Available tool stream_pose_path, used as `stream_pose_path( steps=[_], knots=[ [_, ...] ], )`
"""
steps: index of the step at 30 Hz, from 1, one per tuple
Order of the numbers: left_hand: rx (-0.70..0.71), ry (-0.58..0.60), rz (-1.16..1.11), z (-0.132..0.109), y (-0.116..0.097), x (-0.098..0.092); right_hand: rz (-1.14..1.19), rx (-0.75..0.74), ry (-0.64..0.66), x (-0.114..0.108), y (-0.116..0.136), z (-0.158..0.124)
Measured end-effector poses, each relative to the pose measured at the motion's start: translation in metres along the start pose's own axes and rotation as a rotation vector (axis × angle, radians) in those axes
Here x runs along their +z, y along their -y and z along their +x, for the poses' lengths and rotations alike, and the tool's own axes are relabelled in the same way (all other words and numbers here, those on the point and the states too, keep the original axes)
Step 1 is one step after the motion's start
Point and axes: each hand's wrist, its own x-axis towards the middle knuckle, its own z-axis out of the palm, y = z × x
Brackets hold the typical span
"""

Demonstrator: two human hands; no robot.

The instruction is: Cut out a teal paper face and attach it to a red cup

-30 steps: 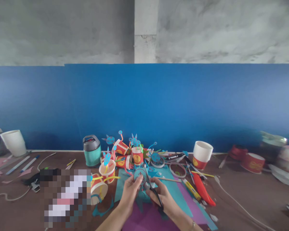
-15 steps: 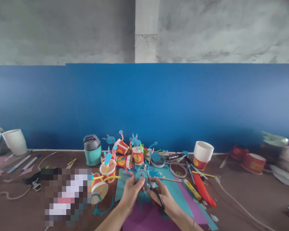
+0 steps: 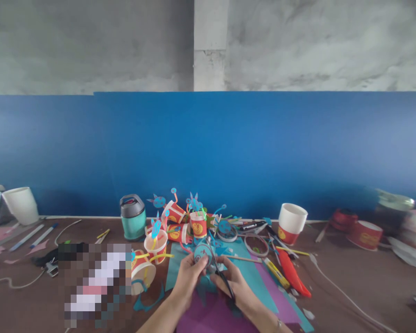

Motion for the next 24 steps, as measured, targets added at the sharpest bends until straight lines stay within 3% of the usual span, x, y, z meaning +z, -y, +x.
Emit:
stream_pose_path(
  steps=[12,24],
  knots=[
    [0.007,0.029,0.032,0.002,0.002,-0.005,-0.032,0.004,-0.006,0.001,0.005,0.000],
    [0.034,0.038,-0.095,-0.008,-0.012,0.007,-0.017,-0.016,0.014,0.001,0.003,0.001]
  ],
)
